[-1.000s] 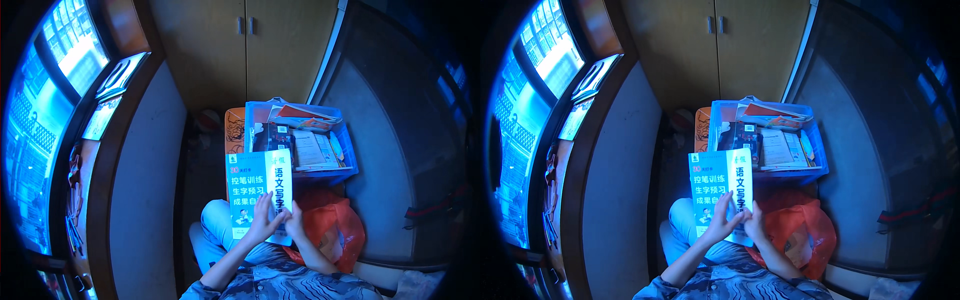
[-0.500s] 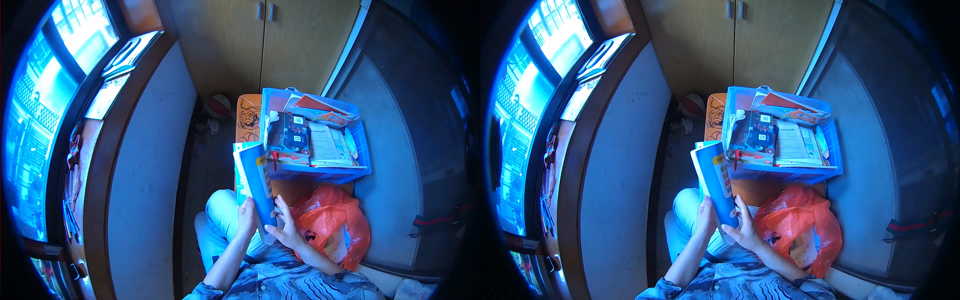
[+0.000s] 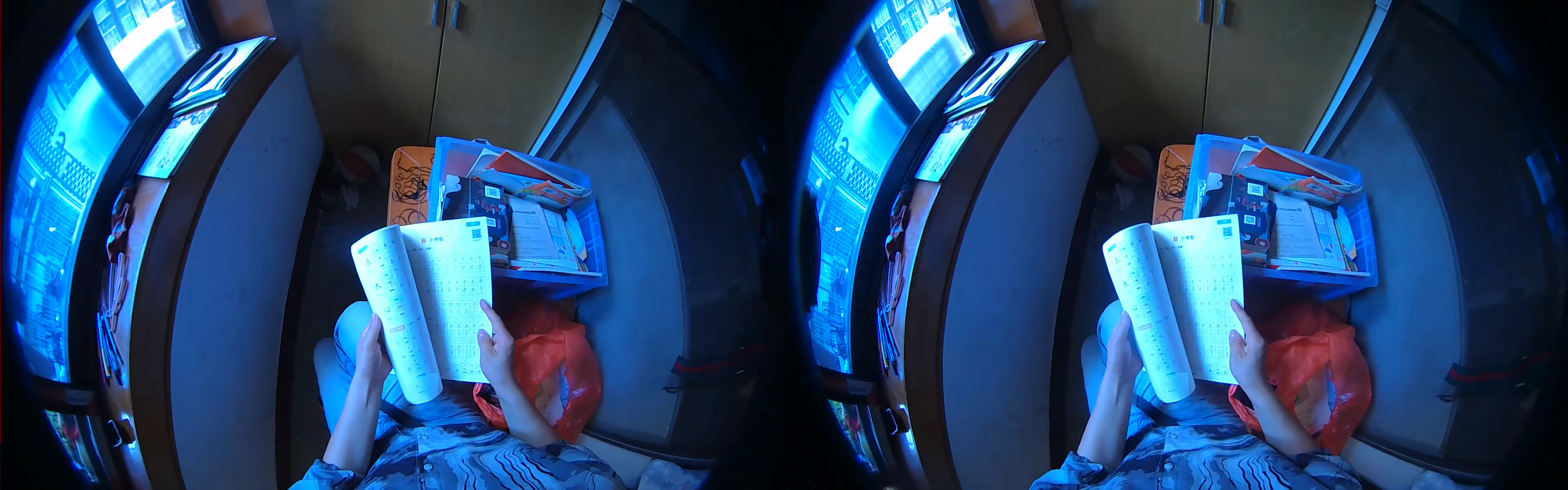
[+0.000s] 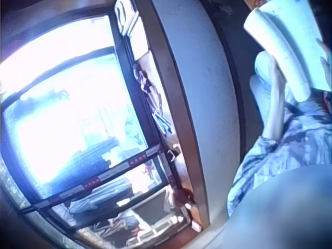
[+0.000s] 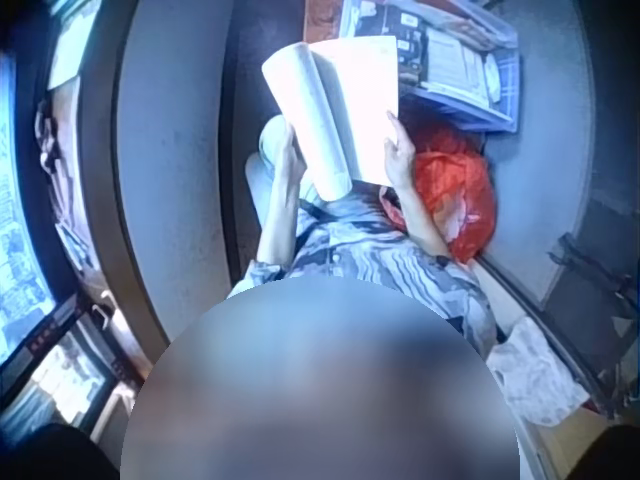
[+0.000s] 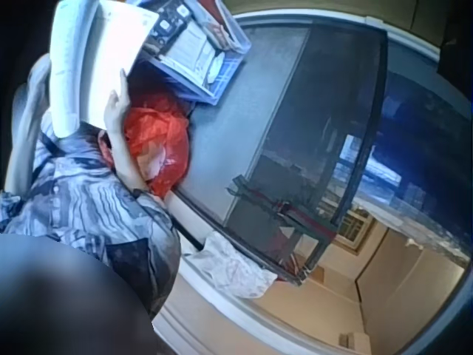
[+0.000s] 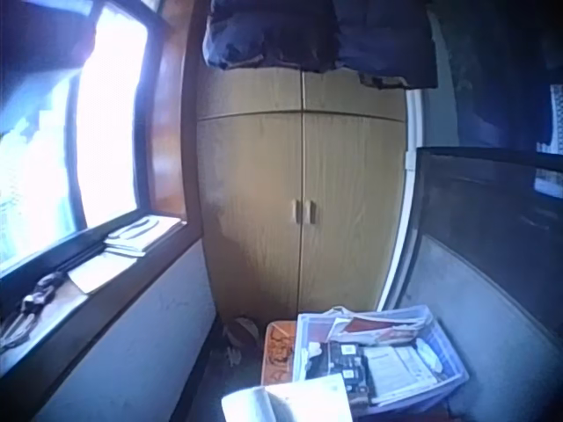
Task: Sorting through books and papers from a plastic bag and organizing them into a storage bin.
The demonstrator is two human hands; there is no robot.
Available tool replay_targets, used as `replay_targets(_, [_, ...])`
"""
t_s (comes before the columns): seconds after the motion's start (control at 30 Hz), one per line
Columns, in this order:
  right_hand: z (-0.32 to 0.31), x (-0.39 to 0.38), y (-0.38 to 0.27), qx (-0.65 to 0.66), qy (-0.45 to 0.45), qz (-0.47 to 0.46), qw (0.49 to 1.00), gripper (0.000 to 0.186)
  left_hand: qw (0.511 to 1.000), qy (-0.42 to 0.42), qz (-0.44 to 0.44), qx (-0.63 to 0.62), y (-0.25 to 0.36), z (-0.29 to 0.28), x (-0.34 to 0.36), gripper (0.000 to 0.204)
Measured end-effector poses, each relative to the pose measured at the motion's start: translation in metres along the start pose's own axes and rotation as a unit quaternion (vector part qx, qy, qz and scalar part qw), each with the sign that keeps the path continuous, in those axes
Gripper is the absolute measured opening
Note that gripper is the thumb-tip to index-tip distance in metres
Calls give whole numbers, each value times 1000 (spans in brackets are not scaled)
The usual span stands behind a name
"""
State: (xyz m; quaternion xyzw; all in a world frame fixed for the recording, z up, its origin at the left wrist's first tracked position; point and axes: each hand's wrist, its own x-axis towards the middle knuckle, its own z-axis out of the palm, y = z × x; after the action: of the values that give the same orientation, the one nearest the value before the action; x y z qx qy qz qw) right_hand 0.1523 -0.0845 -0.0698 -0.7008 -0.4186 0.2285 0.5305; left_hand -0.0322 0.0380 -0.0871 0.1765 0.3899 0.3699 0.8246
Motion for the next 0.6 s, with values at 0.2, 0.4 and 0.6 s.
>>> replay_targets(0.2, [-2, -2, 2, 51, 7, 43, 998, 53, 998, -35, 22, -50, 19, -26, -12, 47])
replay_targets(0.4, [-1, -3, 1, 63, 11, 49, 997, 54, 988, -137, 62, -37, 23, -35, -22, 45])
replay_targets(0.6, [-1, 1, 0, -10, 42, -6, 999, 50, 973, -221, 17, -69, 5, -22, -22, 45])
